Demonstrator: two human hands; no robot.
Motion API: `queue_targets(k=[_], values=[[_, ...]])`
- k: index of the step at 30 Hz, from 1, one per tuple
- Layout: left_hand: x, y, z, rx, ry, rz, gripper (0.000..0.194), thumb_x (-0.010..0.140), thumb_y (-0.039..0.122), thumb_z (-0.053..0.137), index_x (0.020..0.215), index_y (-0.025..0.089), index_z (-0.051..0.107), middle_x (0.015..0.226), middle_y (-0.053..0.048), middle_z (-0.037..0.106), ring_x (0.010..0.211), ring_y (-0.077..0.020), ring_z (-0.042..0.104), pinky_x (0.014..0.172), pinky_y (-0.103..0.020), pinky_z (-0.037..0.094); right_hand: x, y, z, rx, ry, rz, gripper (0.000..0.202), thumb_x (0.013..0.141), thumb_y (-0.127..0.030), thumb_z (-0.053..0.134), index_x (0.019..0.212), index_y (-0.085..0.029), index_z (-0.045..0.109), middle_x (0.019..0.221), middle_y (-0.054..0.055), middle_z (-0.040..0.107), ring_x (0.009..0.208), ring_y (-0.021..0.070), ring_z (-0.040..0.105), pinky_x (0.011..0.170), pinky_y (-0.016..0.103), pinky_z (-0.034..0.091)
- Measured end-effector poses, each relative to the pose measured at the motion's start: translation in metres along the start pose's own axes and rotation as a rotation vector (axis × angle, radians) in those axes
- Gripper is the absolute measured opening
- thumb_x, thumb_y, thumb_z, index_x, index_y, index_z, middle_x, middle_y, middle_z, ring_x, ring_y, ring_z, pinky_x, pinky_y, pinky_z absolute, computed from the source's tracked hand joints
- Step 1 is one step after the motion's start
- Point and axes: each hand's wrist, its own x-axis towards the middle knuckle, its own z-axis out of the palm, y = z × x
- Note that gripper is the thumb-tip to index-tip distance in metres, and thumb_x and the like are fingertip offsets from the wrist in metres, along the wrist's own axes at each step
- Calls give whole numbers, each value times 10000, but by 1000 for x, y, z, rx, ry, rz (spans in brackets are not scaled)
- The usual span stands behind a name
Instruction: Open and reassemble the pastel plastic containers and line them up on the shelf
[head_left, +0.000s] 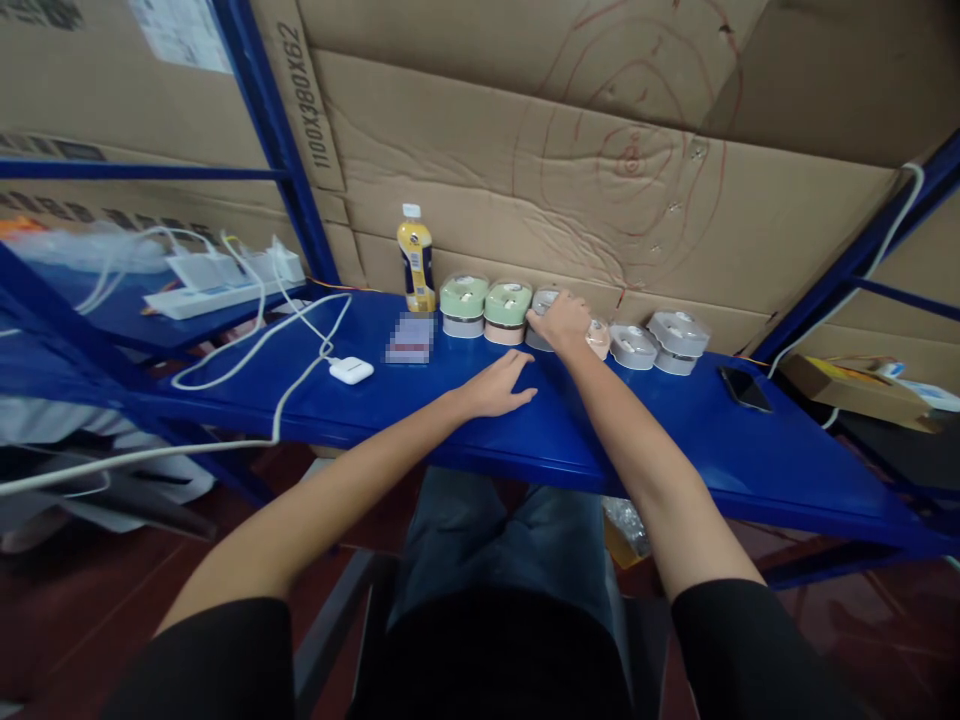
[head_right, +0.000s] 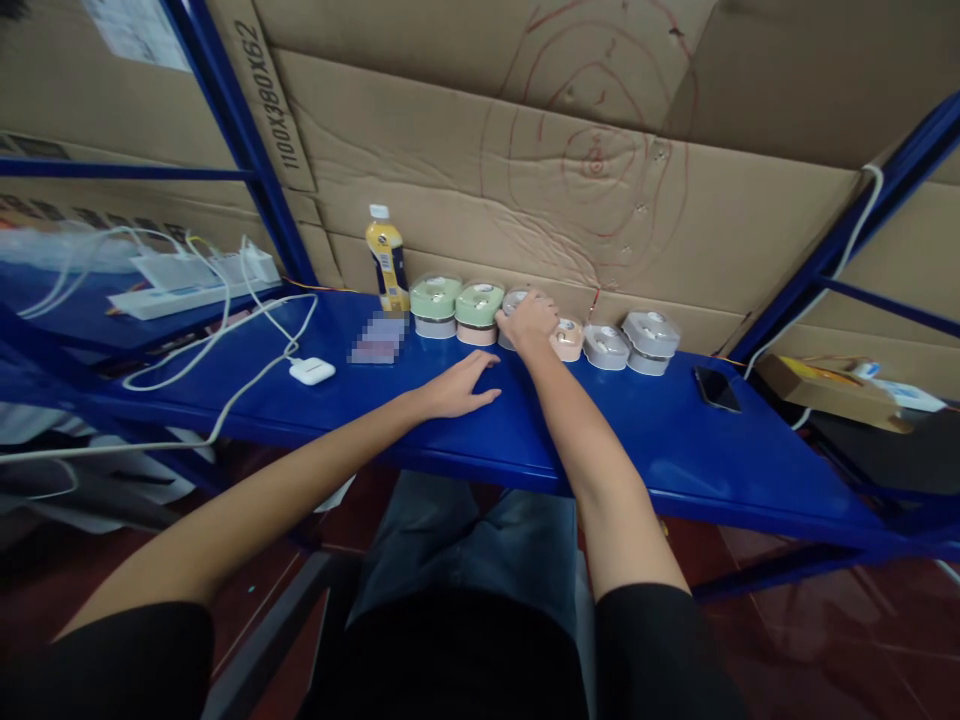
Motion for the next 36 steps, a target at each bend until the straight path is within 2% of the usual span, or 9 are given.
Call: queue_targets(k=[3,7,13,16,21,25,28,31,36], values=[[0,-1,0,3,-5,2,564,976,431,647,1467,178,535,1481,-195,594,1425,-395,607,1232,-579,493,1,1,1,22,-12,2,739,892,-484,708,1442,-15,555,1394,345,663,1298,449,669,1073,549,543],[0,-1,1,-43,13,-16,592,961,423,682,1467,154,534,1466,-217,606,1372,-398,646,1205,-584,516,-2,18,-17,84,17,24,714,902,-533,681,1408,-36,597,1364,338,692,1303,458,669,1090,544,534],[8,-12,-4,-438,215,-103,1120,760,512,942,1628,177,318,1505,-262,599,1398,-409,639,1181,-609,529,-19,79,-53,329,-76,-162,708,912,-541,653,1499,-152,583,1442,208,712,1335,409,668,1130,538,522],[13,-20,-6,-572,219,-113,1211,740,557,957,1669,219,257,1574,-275,551,1455,-406,605,1209,-617,500,-36,107,-55,452,-210,-310,686,885,-485,672,1501,-195,588,1507,158,682,1382,375,640,1173,528,504],[11,-21,-8,-525,137,-54,1170,724,559,967,1653,224,339,1653,-275,500,1508,-409,562,1235,-614,483,-56,127,-46,579,-590,-567,763,818,-452,759,1521,-218,575,1550,118,651,1432,356,610,1214,519,484],[3,-14,-12,-515,56,-65,1215,649,544,1010,1631,180,392,1557,-270,594,1470,-427,594,1229,-639,472,-58,130,-40,572,-699,-653,948,736,-454,876,1585,-218,527,1554,121,644,1441,366,606,1244,548,464],[1,-11,-12,-439,58,-44,1226,616,550,1027,1614,183,417,1540,-239,606,1435,-437,608,1227,-649,459,-61,127,-34,567,-665,-703,1052,691,-509,939,1606,-211,514,1617,147,594,1492,386,568,1281,564,430],[2,-10,-8,-361,92,-4,1222,617,579,1018,1610,198,417,1497,-208,630,1406,-442,616,1196,-638,486,-70,115,-26,508,-513,-720,1087,677,-647,946,1584,-196,552,1596,192,602,1472,434,576,1251,621,453],[1,-10,-8,-272,101,12,1250,650,636,992,1642,195,372,1467,-206,632,1360,-436,632,1172,-619,505,-76,104,-24,486,-330,-723,939,774,-691,863,1516,-171,618,1511,214,658,1400,432,627,1190,615,508]])
